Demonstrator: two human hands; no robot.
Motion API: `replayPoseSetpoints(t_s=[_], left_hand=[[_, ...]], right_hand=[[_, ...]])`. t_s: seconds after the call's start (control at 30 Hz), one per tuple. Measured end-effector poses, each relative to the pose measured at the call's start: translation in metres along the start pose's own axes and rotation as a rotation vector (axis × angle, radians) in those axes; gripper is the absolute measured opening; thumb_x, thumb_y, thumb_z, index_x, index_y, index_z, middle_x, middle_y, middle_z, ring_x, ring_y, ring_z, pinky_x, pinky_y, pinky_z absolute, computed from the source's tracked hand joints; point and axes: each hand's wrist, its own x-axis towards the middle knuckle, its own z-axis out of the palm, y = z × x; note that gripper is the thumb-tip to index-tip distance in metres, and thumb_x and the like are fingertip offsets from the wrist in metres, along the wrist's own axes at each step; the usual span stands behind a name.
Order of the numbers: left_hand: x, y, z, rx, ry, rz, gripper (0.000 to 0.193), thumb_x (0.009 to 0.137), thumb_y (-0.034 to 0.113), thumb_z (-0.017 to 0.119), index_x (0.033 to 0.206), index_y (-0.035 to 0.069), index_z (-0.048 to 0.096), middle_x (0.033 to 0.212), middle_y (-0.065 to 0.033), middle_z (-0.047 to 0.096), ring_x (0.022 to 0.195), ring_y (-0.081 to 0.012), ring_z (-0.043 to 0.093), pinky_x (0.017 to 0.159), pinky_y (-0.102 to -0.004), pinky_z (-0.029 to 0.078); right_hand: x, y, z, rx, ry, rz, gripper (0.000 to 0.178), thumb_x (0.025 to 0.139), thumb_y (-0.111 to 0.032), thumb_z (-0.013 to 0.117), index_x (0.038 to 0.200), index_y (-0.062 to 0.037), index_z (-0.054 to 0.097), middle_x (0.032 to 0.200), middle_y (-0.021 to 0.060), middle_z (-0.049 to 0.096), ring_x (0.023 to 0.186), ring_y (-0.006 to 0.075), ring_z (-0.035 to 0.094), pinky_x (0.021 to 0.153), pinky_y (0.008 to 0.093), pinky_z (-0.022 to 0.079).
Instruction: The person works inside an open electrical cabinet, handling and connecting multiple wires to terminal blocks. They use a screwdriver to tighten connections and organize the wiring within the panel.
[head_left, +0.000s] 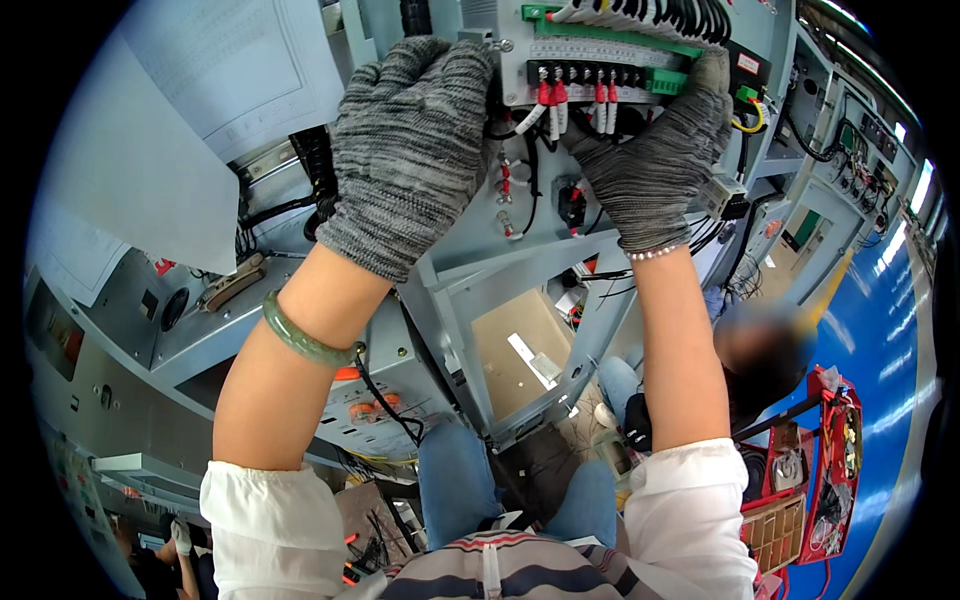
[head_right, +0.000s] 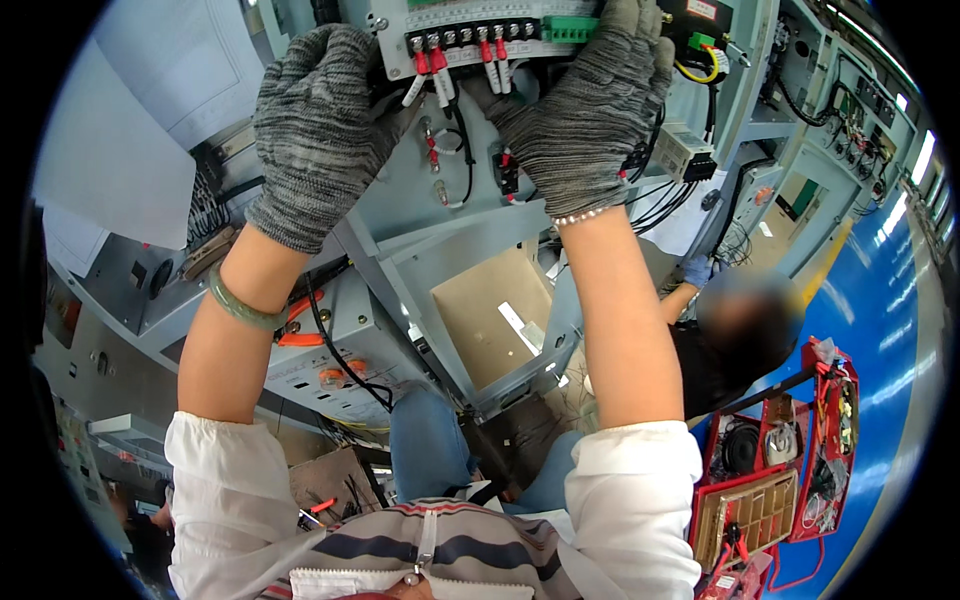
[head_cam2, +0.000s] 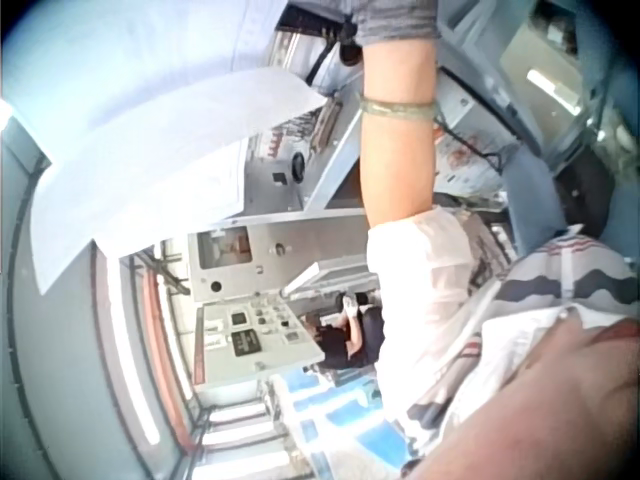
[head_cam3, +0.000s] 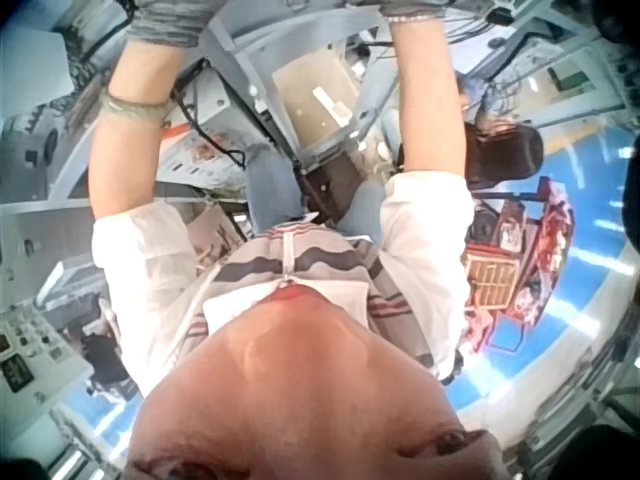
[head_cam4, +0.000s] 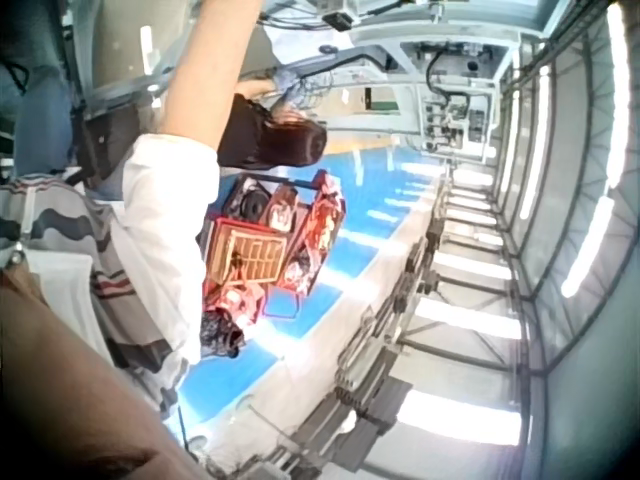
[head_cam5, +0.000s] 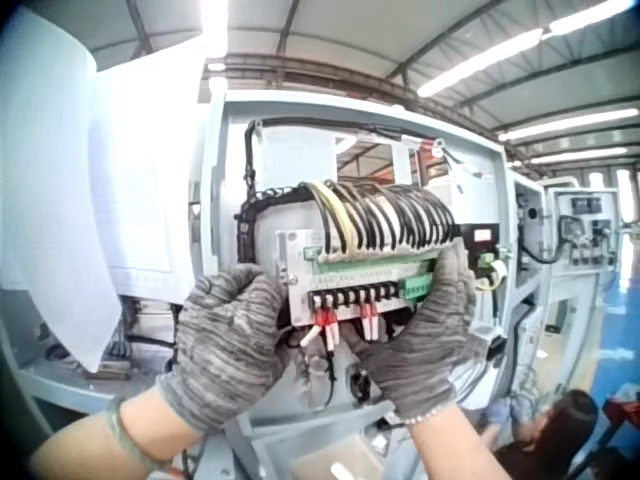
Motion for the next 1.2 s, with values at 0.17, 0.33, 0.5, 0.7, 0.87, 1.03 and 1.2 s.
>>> replayPoseSetpoints(t_s=[0.17,0.33,0.5,0.7,0.87,1.03,1.2], left_hand=[[0.001,-0.001,-0.003,0.02,0.0,0.011,0.039,0.069,0.027,0.081,0.094,0.008,0.058,0.09,-0.0065,0.067,0.092,-0.0279,0.061,0.08,-0.0412,0.05],[0.0,0.002,-0.001,0.0,-0.073,-0.038,0.03,0.078,0.024,0.07,0.101,0.009,0.06,0.099,-0.0087,0.066,0.102,-0.0293,0.06,0.087,-0.0435,0.048],[-0.002,-0.001,-0.002,-0.032,-0.064,-0.042,0.031,0.077,0.024,0.072,0.101,0.01,0.06,0.099,-0.0085,0.066,0.103,-0.0281,0.061,0.088,-0.0431,0.048],[0.002,0.003,-0.001,-0.035,-0.08,-0.044,0.036,0.073,0.021,0.072,0.104,0.007,0.061,0.099,-0.011,0.065,0.098,-0.0315,0.061,0.086,-0.0436,0.048],[0.006,0.009,-0.006,-0.04,0.0,-0.008,0.043,0.068,0.016,0.072,0.105,-0.001,0.058,0.091,-0.0157,0.062,0.09,-0.0354,0.059,0.079,-0.0439,0.048],[0.007,0.009,-0.008,-0.027,-0.02,-0.014,0.04,0.068,0.016,0.073,0.102,-0.001,0.058,0.091,-0.0159,0.061,0.09,-0.0349,0.059,0.079,-0.0441,0.048],[0.011,0.017,-0.012,-0.002,-0.039,-0.047,0.036,0.066,0.015,0.075,0.094,0.001,0.058,0.086,-0.0154,0.062,0.086,-0.0349,0.059,0.078,-0.044,0.049]], right_hand=[[0.011,0.002,-0.009,0.041,-0.219,0.101,0.132,0.042,-0.041,0.095,0.142,0.0082,0.024,0.13,0.0249,0.043,0.122,0.0397,0.043,0.105,0.0462,0.036],[-0.001,0.002,0.003,-0.012,-0.125,0.072,0.129,0.044,-0.039,0.095,0.141,0.009,0.025,0.129,0.0239,0.045,0.12,0.0387,0.045,0.105,0.0438,0.037],[-0.008,-0.004,0.016,0.094,0.037,0.049,0.124,0.045,-0.04,0.094,0.14,0.0073,0.031,0.129,0.0231,0.045,0.119,0.0371,0.046,0.105,0.044,0.037],[-0.012,-0.005,0.021,0.186,0.123,0.083,0.118,0.048,-0.038,0.094,0.139,0.0062,0.033,0.128,0.0218,0.045,0.119,0.0367,0.045,0.104,0.0434,0.038],[0.004,-0.031,0.043,0.81,0.669,0.303,0.087,0.061,-0.023,0.084,0.133,0.0026,0.042,0.12,0.0222,0.054,0.109,0.037,0.054,0.096,0.0451,0.042],[-0.007,-0.012,0.017,0.151,0.213,0.048,0.099,0.057,-0.026,0.085,0.138,0.0022,0.034,0.124,0.0231,0.048,0.114,0.0405,0.048,0.1,0.0481,0.038],[-0.007,-0.012,0.014,0.171,0.204,0.037,0.1,0.057,-0.026,0.086,0.139,0.0011,0.033,0.124,0.0224,0.046,0.114,0.0398,0.047,0.1,0.048,0.038]])
